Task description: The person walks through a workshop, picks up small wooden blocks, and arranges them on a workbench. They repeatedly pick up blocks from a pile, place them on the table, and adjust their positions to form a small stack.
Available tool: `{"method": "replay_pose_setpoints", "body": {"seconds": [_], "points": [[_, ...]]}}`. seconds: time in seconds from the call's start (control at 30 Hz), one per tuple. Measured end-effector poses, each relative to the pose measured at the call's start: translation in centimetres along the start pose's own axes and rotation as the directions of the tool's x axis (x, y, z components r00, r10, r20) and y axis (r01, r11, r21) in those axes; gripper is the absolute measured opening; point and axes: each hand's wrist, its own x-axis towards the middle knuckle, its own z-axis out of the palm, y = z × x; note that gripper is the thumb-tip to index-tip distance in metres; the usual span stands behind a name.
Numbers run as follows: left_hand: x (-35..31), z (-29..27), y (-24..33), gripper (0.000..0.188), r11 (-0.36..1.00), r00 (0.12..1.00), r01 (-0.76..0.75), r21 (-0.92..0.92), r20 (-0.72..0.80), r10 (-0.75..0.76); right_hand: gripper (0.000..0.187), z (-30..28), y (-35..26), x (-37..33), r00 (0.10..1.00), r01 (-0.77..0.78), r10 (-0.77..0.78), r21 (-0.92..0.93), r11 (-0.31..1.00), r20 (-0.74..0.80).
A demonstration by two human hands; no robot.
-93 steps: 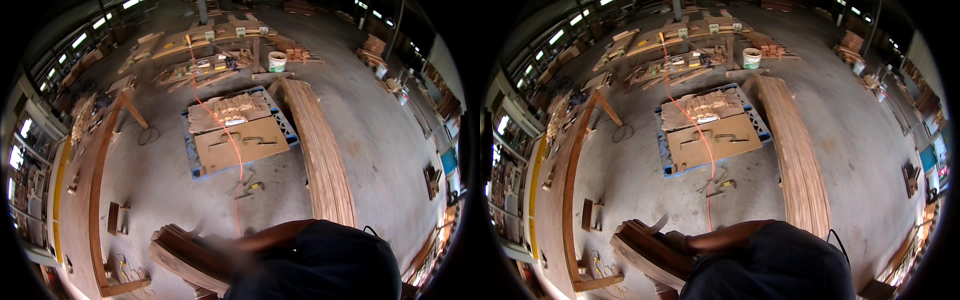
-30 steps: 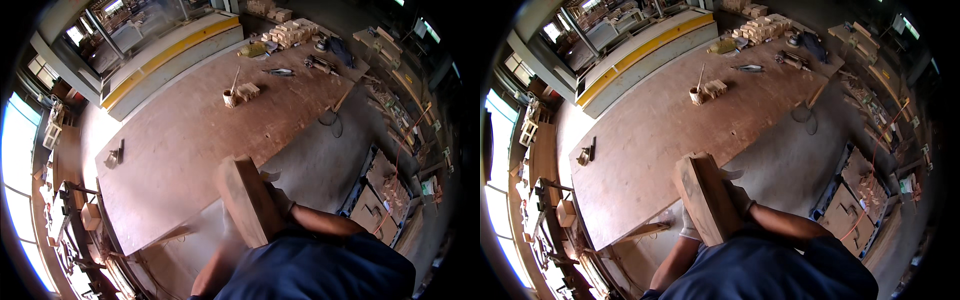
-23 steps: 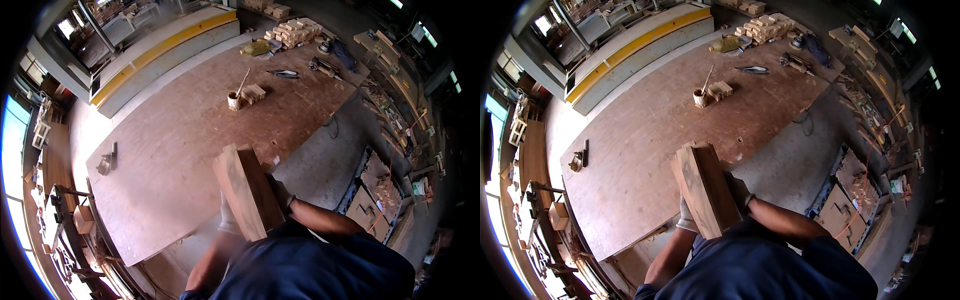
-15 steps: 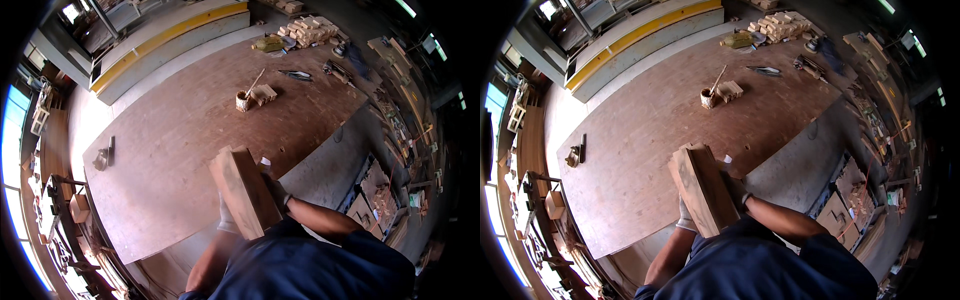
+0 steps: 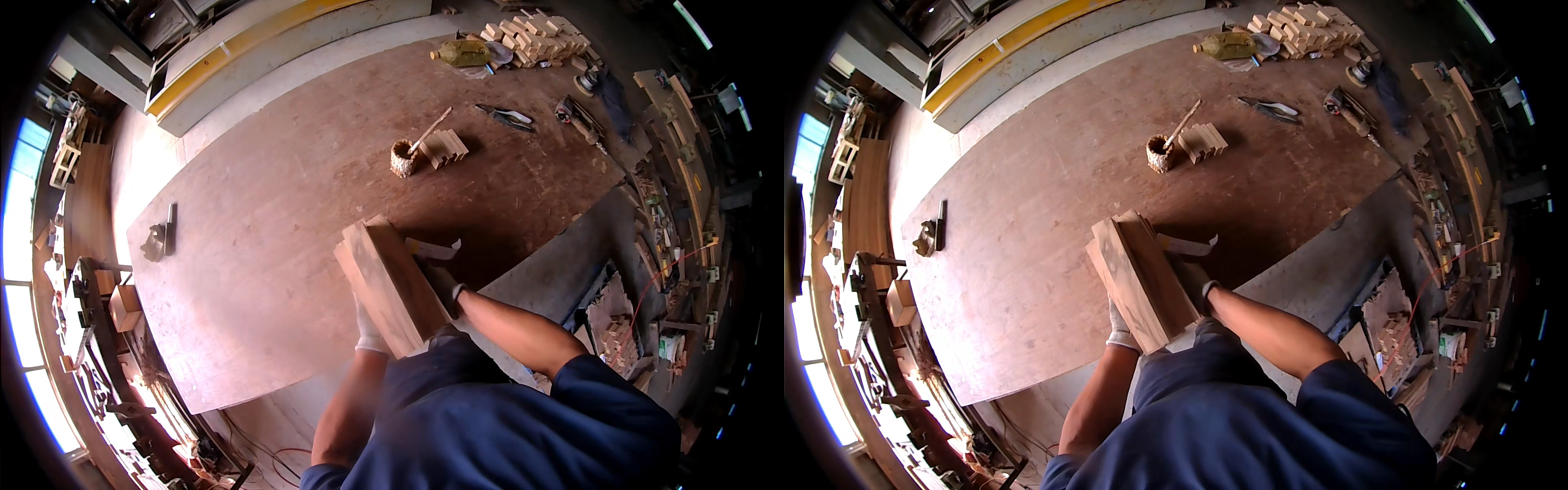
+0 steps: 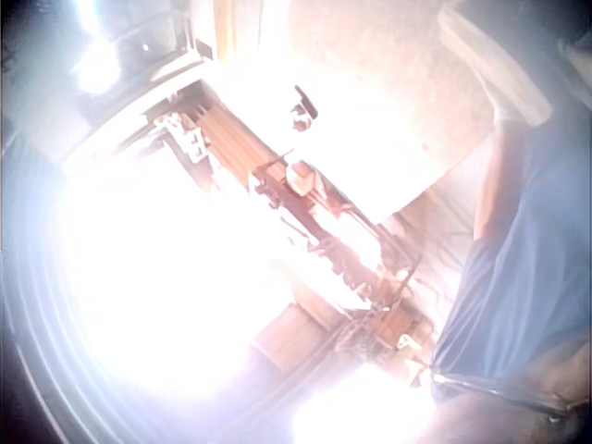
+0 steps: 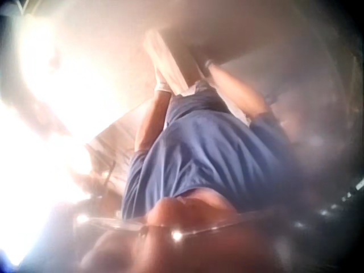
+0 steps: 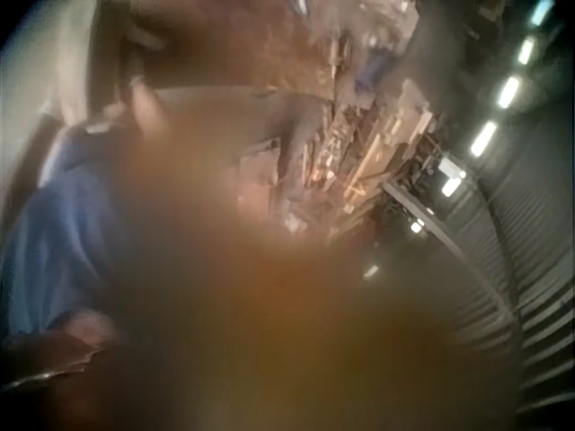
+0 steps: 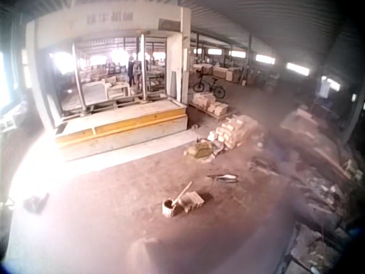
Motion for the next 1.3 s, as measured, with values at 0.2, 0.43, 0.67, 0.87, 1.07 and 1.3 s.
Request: {"method": "replay_pose_setpoints", "body": {"seconds": [0.2,0.43,0.67,0.87,1.07,1.3], "points": [[-0.2,2.0,0.5,0.073,0.997,0.993,0.067,0.043,-0.1,-0.062,0.045,0.5,-1.3,0.2,0.996,-0.092,0.089,0.14,0.986,0.027],[0.4,3.7,4.3,0.071,0.985,0.987,0.097,0.143,-0.138,-0.077,0.051,2.2,-1.3,2.0,0.992,0.119,-0.095,-0.323,0.939,0.088],[2.3,0.8,11.2,0.069,0.958,0.991,-0.003,0.288,-0.129,0.042,0.055,8.8,-3.5,5.4,0.984,-0.007,0.037,-0.171,0.985,0.173],[1.0,-0.8,15.5,0.05,0.756,0.935,-0.101,0.647,-0.198,0.294,0.056,9.4,-6.3,7.8,0.943,-0.152,-0.318,-0.979,-0.137,-0.102],[-2.0,-0.9,14.2,0.031,0.112,0.694,0.043,0.993,-0.11,0.711,0.061,10.0,-5.8,1.4,0.967,-0.086,-0.227,-0.986,0.144,-0.117],[-4.2,5.6,12.7,0.052,-0.119,0.59,-0.122,0.985,0.168,0.789,0.054,10.2,-1.4,-2.8,0.95,-0.054,-0.292,-0.981,0.185,-0.107]]}}
